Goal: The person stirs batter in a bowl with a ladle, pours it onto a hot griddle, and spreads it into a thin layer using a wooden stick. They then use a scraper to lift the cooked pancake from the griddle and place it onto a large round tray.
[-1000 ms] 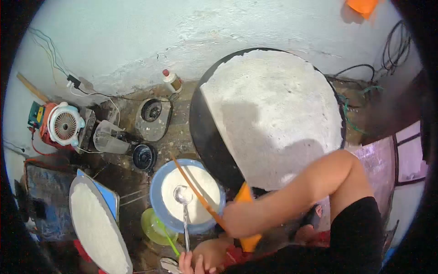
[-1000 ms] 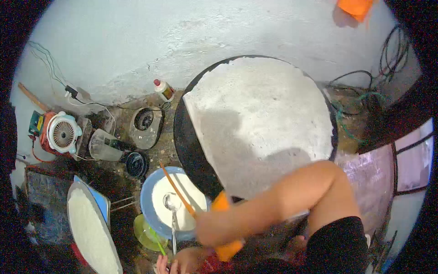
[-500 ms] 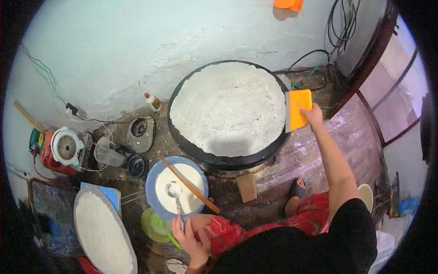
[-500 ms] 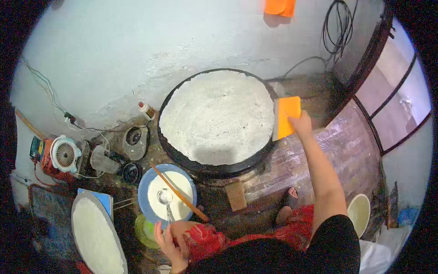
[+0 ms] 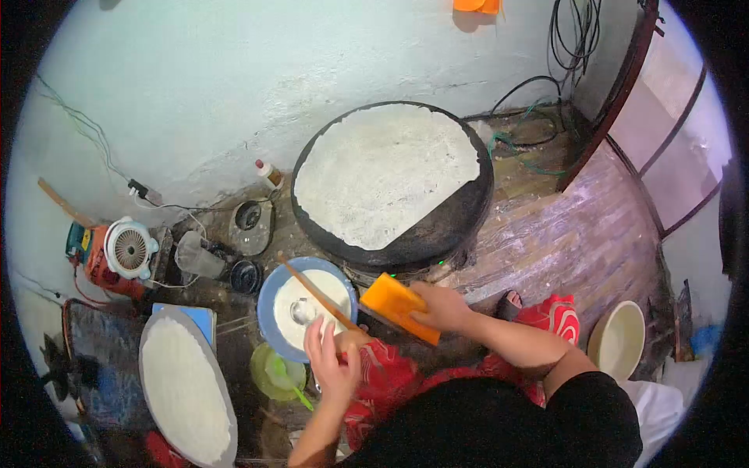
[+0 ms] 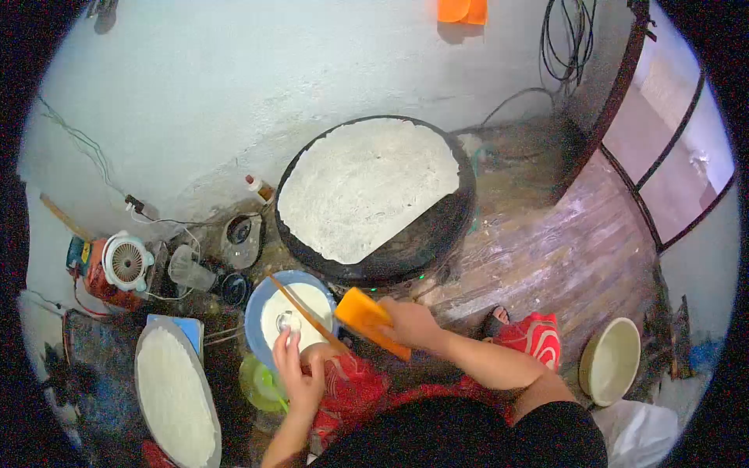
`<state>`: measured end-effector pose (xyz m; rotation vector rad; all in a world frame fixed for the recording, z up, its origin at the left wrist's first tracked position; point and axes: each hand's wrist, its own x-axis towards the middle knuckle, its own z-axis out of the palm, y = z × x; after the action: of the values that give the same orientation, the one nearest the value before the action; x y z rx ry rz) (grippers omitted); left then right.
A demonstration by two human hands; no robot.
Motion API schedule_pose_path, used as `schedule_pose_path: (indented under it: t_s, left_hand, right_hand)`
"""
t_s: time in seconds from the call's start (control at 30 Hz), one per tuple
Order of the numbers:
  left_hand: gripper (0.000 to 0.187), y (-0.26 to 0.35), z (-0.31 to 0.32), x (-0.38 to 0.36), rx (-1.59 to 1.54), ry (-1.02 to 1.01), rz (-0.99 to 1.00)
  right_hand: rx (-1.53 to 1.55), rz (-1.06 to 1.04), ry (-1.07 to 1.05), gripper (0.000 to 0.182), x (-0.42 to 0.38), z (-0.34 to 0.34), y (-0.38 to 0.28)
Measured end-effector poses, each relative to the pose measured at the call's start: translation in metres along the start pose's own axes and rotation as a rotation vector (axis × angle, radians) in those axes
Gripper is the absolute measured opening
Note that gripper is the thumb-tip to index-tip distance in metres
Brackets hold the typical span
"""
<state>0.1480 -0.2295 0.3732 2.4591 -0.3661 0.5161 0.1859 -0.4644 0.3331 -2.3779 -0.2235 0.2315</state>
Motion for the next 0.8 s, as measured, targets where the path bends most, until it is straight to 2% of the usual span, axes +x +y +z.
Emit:
schedule_pose_path:
  t_s: [0.03,0.1,0.13,0.2,0.23,0.27,0.3,0.43,0.47,0.53,0.57,0.63,0.67,0.73,0.8]
  left_hand:
    - [0.046,0.005,-0.004,0.017,0.011,-0.031,0.051]
    - [0.05,0.002,0.001,0.05,0.023,-0.032,0.177]
    - [0.051,0.0,0.009,0.067,0.04,-0.057,0.21]
    - [0.051,-0.004,0.032,0.103,0.06,-0.143,0.285]
    - [0.051,-0.009,0.048,0.117,0.063,-0.204,0.327]
    - [0.051,-0.013,0.065,0.129,0.069,-0.206,0.327]
    - [0.05,-0.016,0.085,0.14,0.118,-0.292,0.378]
    - [0.045,-0.011,0.136,0.157,0.285,-0.525,0.524]
    - [0.045,-0.013,0.147,0.158,0.3,-0.514,0.596]
    - [0.032,-0.016,0.164,0.161,0.322,-0.495,0.647]
    - [0.032,-0.021,0.172,0.163,0.324,-0.499,0.649]
    - [0.013,-0.027,0.18,0.17,0.265,-0.471,0.622]
    - [0.013,-0.028,0.18,0.174,0.265,-0.477,0.625]
    - [0.009,-0.027,0.177,0.187,0.231,-0.267,0.417]
    - [0.009,-0.025,0.167,0.212,0.122,-0.198,0.31]
  right_hand:
    - [0.008,-0.008,-0.006,0.039,-0.005,-0.012,-0.014]
    - [-0.189,-0.066,-0.246,0.031,-0.006,-0.042,-0.034]
    - [-0.183,-0.074,-0.251,0.031,-0.005,-0.045,-0.035]
    - [-0.372,-0.086,-0.337,0.024,-0.003,-0.05,-0.033]
    - [-0.366,-0.091,-0.337,0.024,-0.001,-0.041,-0.024]
    - [-0.391,-0.185,-0.249,0.019,0.002,-0.023,-0.011]
    - [-0.414,-0.28,-0.156,0.016,0.003,-0.012,-0.003]
    - [-0.372,-0.282,-0.107,0.012,-0.005,-0.009,-0.023]
    - [-0.349,-0.318,-0.095,0.011,-0.006,-0.007,-0.022]
    - [-0.322,-0.351,-0.082,0.011,-0.007,-0.005,-0.021]
    - [-0.317,-0.36,-0.071,0.01,-0.008,-0.006,-0.022]
    - [-0.316,-0.346,-0.068,0.009,-0.011,-0.013,-0.025]
    - [-0.311,-0.342,-0.067,0.009,-0.012,-0.015,-0.026]
    - [-0.331,-0.334,-0.069,0.009,-0.014,-0.02,-0.027]
    - [-0.333,-0.331,-0.083,0.009,-0.016,-0.021,-0.026]
